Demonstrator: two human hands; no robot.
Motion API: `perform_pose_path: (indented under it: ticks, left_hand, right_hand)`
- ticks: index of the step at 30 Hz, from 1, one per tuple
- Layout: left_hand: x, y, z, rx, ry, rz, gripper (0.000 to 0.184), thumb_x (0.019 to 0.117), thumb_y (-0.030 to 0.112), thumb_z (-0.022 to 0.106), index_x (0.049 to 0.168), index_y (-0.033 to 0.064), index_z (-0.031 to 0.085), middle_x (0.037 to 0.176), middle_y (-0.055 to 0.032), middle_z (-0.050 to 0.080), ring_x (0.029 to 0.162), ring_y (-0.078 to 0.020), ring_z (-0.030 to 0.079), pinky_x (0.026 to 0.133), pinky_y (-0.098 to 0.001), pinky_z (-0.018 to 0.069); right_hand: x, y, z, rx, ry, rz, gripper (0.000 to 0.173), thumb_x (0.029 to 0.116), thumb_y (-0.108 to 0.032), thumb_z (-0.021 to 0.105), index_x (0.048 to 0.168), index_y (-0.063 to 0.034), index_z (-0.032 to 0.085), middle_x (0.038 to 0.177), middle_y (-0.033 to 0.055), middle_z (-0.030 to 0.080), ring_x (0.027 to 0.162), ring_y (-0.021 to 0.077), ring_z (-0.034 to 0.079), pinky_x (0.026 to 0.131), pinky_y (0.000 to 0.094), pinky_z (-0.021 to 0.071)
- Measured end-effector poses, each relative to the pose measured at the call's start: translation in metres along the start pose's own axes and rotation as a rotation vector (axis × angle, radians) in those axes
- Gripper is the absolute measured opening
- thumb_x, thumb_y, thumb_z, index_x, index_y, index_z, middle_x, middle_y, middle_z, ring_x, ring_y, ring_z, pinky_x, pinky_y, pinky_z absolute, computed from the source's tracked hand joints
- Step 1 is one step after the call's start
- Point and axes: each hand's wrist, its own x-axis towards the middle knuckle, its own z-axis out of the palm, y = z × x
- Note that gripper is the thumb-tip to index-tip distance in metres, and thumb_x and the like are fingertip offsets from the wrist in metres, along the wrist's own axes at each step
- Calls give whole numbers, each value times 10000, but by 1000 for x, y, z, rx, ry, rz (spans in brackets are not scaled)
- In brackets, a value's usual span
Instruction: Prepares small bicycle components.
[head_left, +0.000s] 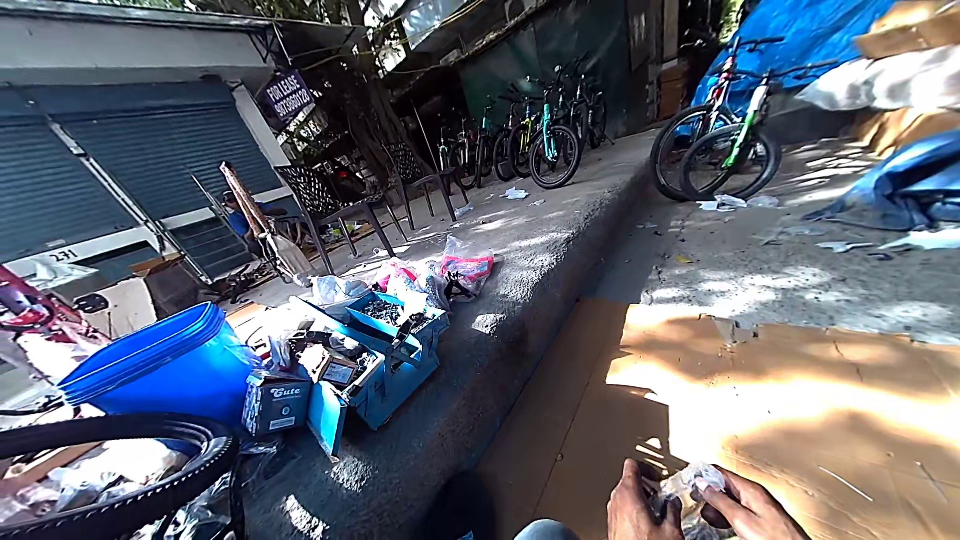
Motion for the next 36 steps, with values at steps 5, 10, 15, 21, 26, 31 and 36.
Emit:
perform_pose_path:
  ticks: [5,10,15,21,26,31,36]
  left_hand:
    - [3,-4,-1,-47,-155,1,338,980,286,631,1102,-23,697,957,-182,715,893,-294,695,854,-530,550]
    - [1,-2,0,-266,-120,-2,336,998,306,647,1052,-26,648,820,-107,668,714,-177,636,730,-407,551]
    - [-2,5,5,-471,-77,-98,272,1066,237,518,961,9,621,768,-22,582,657,-84,526,656,-290,476]
    - [-3,4,21,-570,72,-78,264,1065,200,504,904,22,615,706,-8,550,605,-80,512,608,-271,475]
    - [-5,15,25,-719,132,-97,283,1080,167,442,1099,-43,630,870,-100,676,773,-146,664,754,-352,586]
    - [-6,7,21,-747,81,-89,358,1100,197,380,1204,-52,616,871,-115,699,742,-174,688,681,-362,606]
    - [2,8,25,-691,164,-178,342,1111,223,419,1249,-32,601,836,-117,673,671,-182,659,589,-359,578]
  right_hand:
    - [6,9,6,15,7,-47,303,1033,-153,474,1193,37,648,1026,164,705,908,223,708,860,454,585]
    - [8,7,9,-102,33,-134,313,1012,-130,522,1226,48,664,1182,238,652,1075,308,664,955,492,541]
    - [7,7,16,-178,55,-111,284,996,-140,561,1176,22,710,1145,226,642,1006,311,655,887,485,548]
    - [2,12,18,-96,88,74,560,994,-391,624,1372,4,506,1171,224,605,919,342,705,794,528,618]
    - [-10,-7,24,292,-31,126,606,996,-469,615,1418,-53,485,1123,169,700,951,300,733,804,508,630]
    - [-11,-15,10,374,-231,9,555,975,-331,696,1444,-98,515,1296,88,661,1125,206,674,942,412,589]
    - [0,-1,6,321,-214,-24,584,931,-110,670,1480,-60,475,1168,131,688,1003,204,688,884,410,582]
